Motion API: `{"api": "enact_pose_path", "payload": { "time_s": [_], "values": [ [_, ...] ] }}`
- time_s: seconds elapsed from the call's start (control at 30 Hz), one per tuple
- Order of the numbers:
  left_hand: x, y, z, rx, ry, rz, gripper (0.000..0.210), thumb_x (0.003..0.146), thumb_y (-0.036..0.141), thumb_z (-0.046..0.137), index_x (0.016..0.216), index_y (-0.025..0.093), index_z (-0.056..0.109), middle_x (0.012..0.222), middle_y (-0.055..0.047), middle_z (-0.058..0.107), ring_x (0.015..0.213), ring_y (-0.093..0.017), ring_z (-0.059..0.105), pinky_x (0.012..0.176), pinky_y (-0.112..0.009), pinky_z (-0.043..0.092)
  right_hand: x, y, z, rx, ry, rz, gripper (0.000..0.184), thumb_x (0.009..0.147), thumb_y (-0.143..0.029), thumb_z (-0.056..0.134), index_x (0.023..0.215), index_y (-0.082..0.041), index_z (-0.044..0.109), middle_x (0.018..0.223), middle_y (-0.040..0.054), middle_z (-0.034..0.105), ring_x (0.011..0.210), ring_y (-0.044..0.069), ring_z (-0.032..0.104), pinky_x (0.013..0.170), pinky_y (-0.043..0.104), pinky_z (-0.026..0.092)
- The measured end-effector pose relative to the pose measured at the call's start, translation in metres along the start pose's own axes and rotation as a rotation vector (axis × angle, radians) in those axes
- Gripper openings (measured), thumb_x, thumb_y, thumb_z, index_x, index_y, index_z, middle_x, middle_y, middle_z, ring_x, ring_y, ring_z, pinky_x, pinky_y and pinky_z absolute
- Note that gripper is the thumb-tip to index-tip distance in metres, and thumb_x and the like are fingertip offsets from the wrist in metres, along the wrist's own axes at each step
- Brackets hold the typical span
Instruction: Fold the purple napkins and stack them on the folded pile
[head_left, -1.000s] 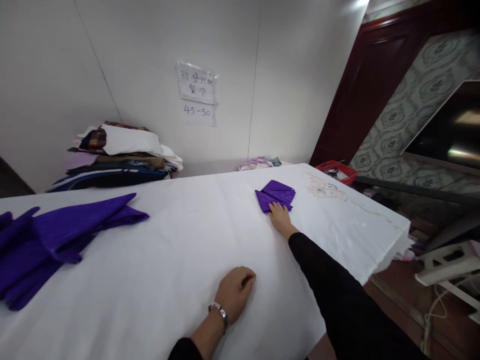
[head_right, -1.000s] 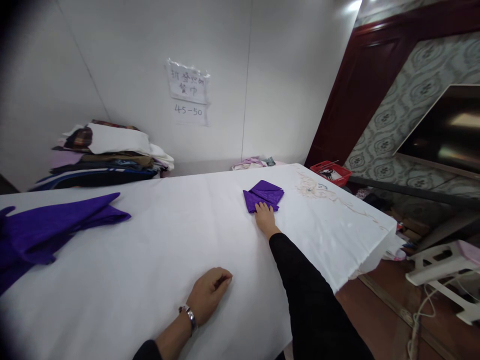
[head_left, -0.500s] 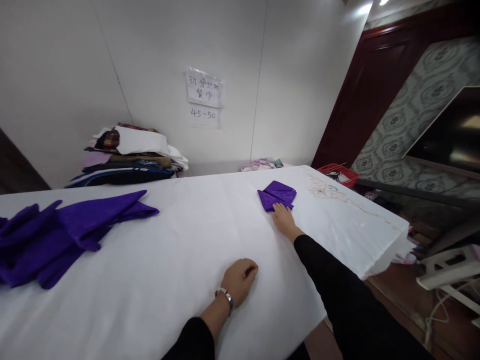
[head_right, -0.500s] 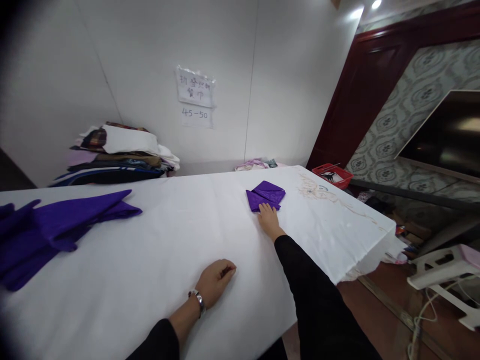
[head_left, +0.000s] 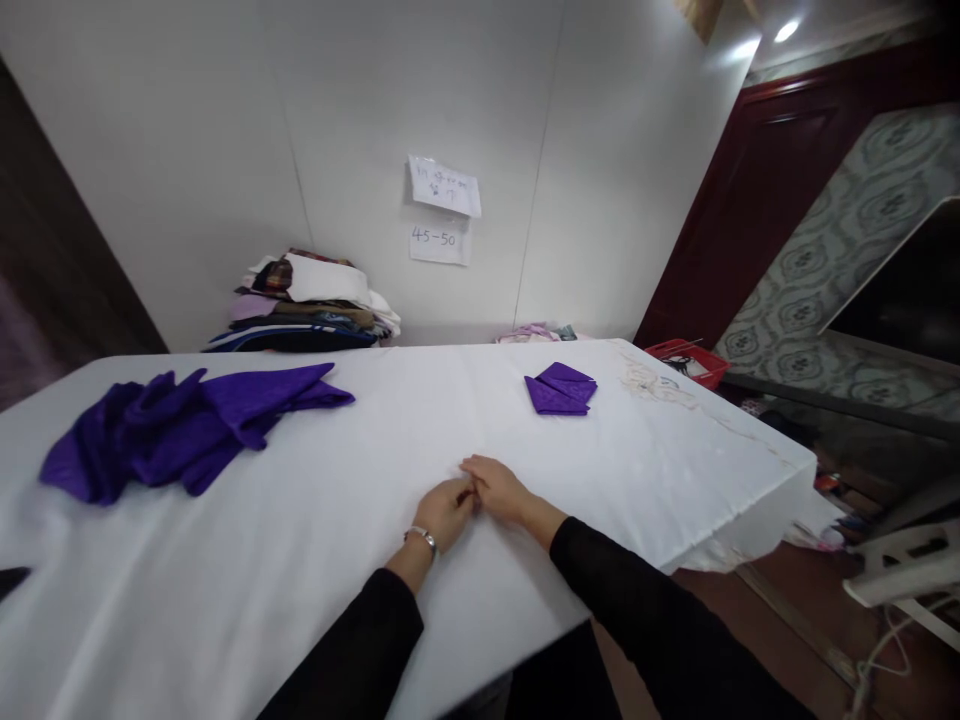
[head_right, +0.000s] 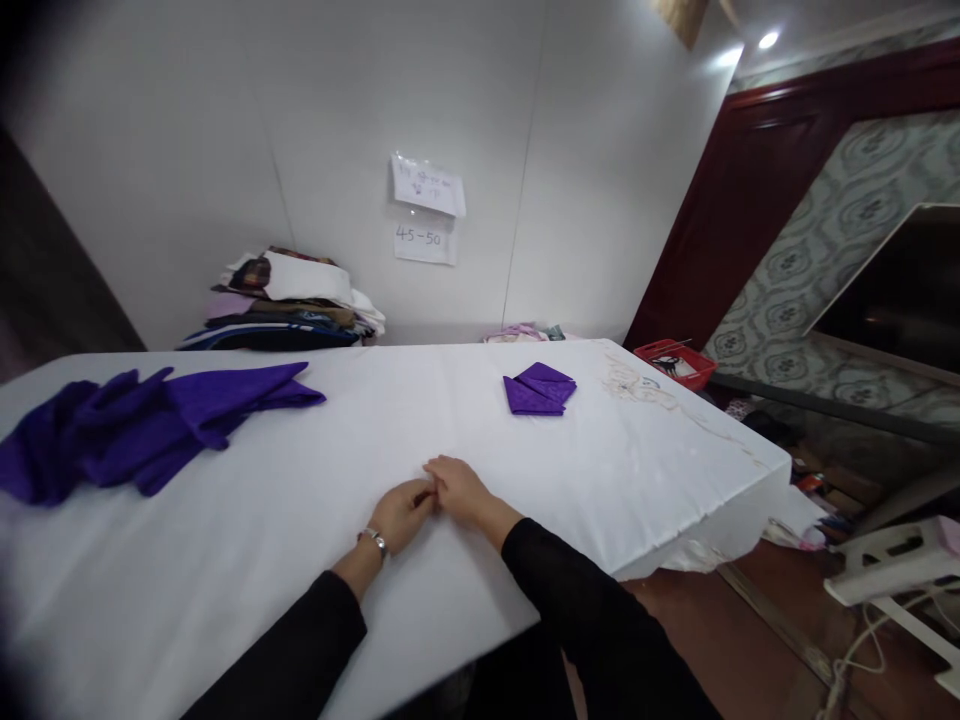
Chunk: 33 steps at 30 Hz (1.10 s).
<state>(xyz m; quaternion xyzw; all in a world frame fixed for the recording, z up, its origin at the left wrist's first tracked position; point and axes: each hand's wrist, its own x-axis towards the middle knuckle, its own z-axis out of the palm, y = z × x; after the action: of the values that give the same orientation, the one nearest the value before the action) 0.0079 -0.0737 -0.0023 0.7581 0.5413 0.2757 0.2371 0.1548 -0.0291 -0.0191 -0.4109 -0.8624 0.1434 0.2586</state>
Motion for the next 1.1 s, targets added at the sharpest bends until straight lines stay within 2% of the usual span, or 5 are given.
{"api": "enact_pose_path", "payload": {
  "time_s": [0.2, 0.43, 0.63, 0.83, 1.1],
  "values": [
    [-0.033, -0.065, -0.065, 0.057, 0.244, -0.318, 0.020, 0.081, 0.032, 0.046, 0.084, 0.025, 0.065, 0.084, 0.001, 0.070, 0.080, -0.017, 0.064, 0.075, -0.026, 0.047, -0.003, -0.036, 0.010, -0.065, -0.029, -0.107, 0.021, 0.085, -0.013, 0.049, 0.097, -0.021, 0.063, 0.108, 0.0048, 0.064, 0.105, 0.019, 0.055, 0.094, 0.035, 0.039],
    [-0.079, -0.119, -0.129, 0.169, 0.419, -0.656, 0.017, 0.077, 0.034, 0.055, 0.087, 0.026, 0.066, 0.082, 0.004, 0.071, 0.081, -0.019, 0.063, 0.071, -0.027, 0.047, -0.010, -0.046, 0.006, -0.128, -0.007, -0.125, 0.015, 0.087, -0.013, 0.047, 0.084, -0.021, 0.059, 0.095, 0.0023, 0.061, 0.099, 0.016, 0.052, 0.090, 0.033, 0.037],
    [-0.081, -0.125, -0.144, 0.242, 0.503, -0.784, 0.021, 0.081, 0.027, 0.051, 0.099, 0.029, 0.061, 0.094, 0.011, 0.066, 0.084, -0.012, 0.059, 0.076, -0.022, 0.044, -0.008, -0.047, 0.003, -0.133, -0.011, -0.123, 0.015, 0.087, -0.014, 0.047, 0.081, -0.021, 0.059, 0.091, 0.0015, 0.062, 0.097, 0.016, 0.053, 0.088, 0.031, 0.038],
    [-0.073, -0.137, -0.149, 0.282, 0.513, -0.705, 0.025, 0.083, 0.022, 0.047, 0.104, 0.021, 0.062, 0.106, 0.002, 0.066, 0.092, -0.017, 0.060, 0.082, -0.027, 0.045, -0.009, -0.039, 0.011, -0.077, 0.007, -0.080, 0.020, 0.086, -0.014, 0.048, 0.091, -0.022, 0.065, 0.113, 0.0042, 0.064, 0.111, 0.017, 0.053, 0.098, 0.035, 0.037],
    [-0.068, -0.154, -0.153, 0.317, 0.596, -0.640, 0.021, 0.084, 0.024, 0.048, 0.091, 0.019, 0.067, 0.092, -0.006, 0.070, 0.086, -0.020, 0.062, 0.076, -0.027, 0.046, -0.016, -0.012, 0.031, -0.008, -0.004, -0.023, 0.033, 0.086, -0.024, 0.043, 0.109, -0.024, 0.066, 0.126, 0.0076, 0.060, 0.124, 0.023, 0.048, 0.105, 0.044, 0.036]
  ]
}}
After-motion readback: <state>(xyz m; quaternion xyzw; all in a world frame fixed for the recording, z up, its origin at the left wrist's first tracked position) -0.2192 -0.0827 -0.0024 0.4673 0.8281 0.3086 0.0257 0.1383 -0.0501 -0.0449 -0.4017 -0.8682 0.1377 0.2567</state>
